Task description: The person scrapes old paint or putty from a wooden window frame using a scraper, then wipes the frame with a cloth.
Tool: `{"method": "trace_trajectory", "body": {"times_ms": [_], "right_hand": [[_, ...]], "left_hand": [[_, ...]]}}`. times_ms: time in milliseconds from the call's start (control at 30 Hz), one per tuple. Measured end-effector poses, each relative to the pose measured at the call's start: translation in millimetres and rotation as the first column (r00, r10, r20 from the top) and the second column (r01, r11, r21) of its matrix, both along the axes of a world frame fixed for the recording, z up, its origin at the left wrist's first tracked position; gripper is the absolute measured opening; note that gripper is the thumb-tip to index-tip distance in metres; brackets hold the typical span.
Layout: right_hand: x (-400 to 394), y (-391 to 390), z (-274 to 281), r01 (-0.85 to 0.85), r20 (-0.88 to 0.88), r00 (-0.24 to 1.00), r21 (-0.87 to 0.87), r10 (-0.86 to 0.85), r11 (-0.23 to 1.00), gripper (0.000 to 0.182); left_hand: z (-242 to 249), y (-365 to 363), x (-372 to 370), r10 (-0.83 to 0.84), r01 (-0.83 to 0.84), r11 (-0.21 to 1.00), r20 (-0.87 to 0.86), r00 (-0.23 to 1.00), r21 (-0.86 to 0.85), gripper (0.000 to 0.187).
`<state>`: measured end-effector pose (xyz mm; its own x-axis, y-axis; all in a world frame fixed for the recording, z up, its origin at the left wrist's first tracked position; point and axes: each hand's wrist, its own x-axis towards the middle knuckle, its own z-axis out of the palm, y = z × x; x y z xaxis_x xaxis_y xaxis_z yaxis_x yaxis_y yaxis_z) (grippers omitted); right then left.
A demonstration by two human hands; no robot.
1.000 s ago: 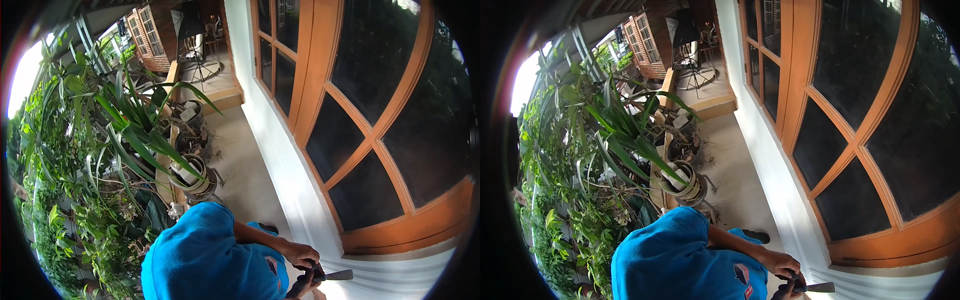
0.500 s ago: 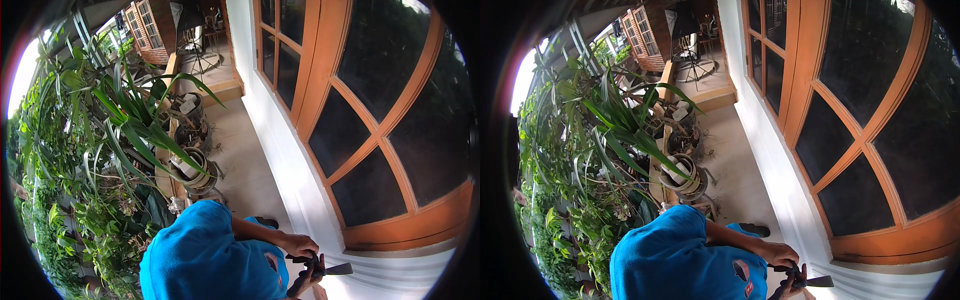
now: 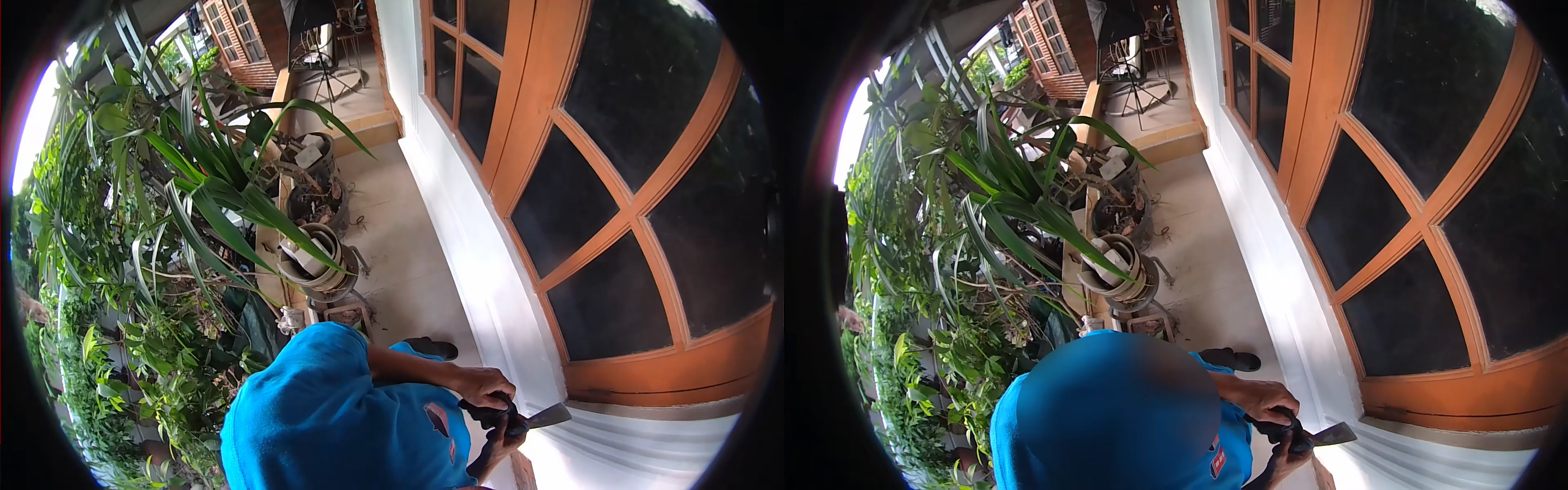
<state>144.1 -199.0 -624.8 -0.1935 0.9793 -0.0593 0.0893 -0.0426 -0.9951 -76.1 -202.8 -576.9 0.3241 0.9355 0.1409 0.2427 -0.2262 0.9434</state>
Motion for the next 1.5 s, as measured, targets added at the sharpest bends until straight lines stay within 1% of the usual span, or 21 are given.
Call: {"method": "trace_trajectory", "body": {"times_ms": [100,200,300,400,467,500,600,700,800,900,1000,1100,1200,1400,1500], "right_hand": [[-7.2,2.5,2.7,-0.039,0.022,0.999,0.105,0.037,0.994,0.032],[-13.9,4.6,14.6,-0.114,0.1,0.989,0.037,0.11,0.993,0.032],[-24.4,0.7,44.1,-0.15,0.035,0.988,-0.056,0.152,0.987,0.03],[-29.0,0.3,39.7,-0.13,-0.005,0.991,0.013,0.13,0.991,0.03],[-22.1,5.3,14.4,-0.13,0.047,0.991,0.052,0.128,0.99,0.029],[-23.4,7.0,10.1,-0.132,0.071,0.989,0.071,0.127,0.989,0.029],[-33.4,9.4,11.6,-0.2,0.058,0.979,0.079,0.196,0.977,0.03],[-46.9,13.9,18.0,-0.253,0.065,0.966,0.074,0.249,0.965,0.031],[-63.7,17.6,9.4,-0.239,0.063,0.971,0.148,0.232,0.96,0.029],[-83.0,20.8,11.6,-0.239,0.096,0.97,0.197,0.223,0.951,0.031],[-99.3,25.3,13.2,-0.239,0.104,0.969,0.207,0.222,0.949,0.033],[-115.1,32.2,21.9,-0.295,0.131,0.953,0.186,0.274,0.937,0.033],[-122.8,40.6,21.1,-0.327,0.107,0.944,0.182,0.312,0.927,0.032],[-135.0,42.1,27.6,-0.284,0.075,0.958,0.134,0.276,0.949,0.031],[-130.5,37.9,21.0,-0.262,0.134,0.962,0.213,0.238,0.941,0.03]], "left_hand": [[11.0,-4.7,-8.6,-0.078,0.077,0.997,-0.053,0.996,-0.018,0.035],[6.1,-4.3,-13.5,-0.099,0.099,0.995,-0.119,0.988,-0.005,0.04],[-4.3,-4.8,-16.6,-0.048,0.048,0.999,-0.132,0.99,-0.007,0.039],[-8.2,-4.5,-21.0,-0.068,0.06,0.996,-0.128,0.989,-0.064,0.034],[-6.2,-5.8,-25.4,-0.073,0.066,0.996,-0.128,0.989,-0.057,0.03],[-4.4,-6.5,-28.2,-0.074,0.068,0.996,-0.13,0.989,-0.054,0.029],[-1.5,-8.5,-35.9,-0.067,0.063,0.998,-0.155,0.986,-0.03,0.031],[-19.6,-7.4,-42.2,-0.008,0.012,1.0,-0.142,0.99,0.029,0.031],[-29.6,-6.0,-53.5,0.017,-0.007,0.998,-0.179,0.984,0.057,0.03],[-30.8,-6.6,-66.5,0.062,-0.052,0.997,-0.219,0.974,0.049,0.029],[-25.2,-5.4,-82.5,0.063,-0.059,0.998,-0.232,0.971,0.026,0.028],[-22.3,-1.2,-96.8,0.076,-0.071,0.997,-0.221,0.972,0.03,0.027],[-17.3,3.2,-109.6,0.068,-0.065,0.998,-0.181,0.981,0.023,0.026],[-4.6,4.9,-121.7,0.004,-0.004,1.0,-0.162,0.987,0.002,0.029],[-1.2,-0.4,-120.2,0.01,-0.004,0.999,-0.167,0.986,0.038,0.03]]}}
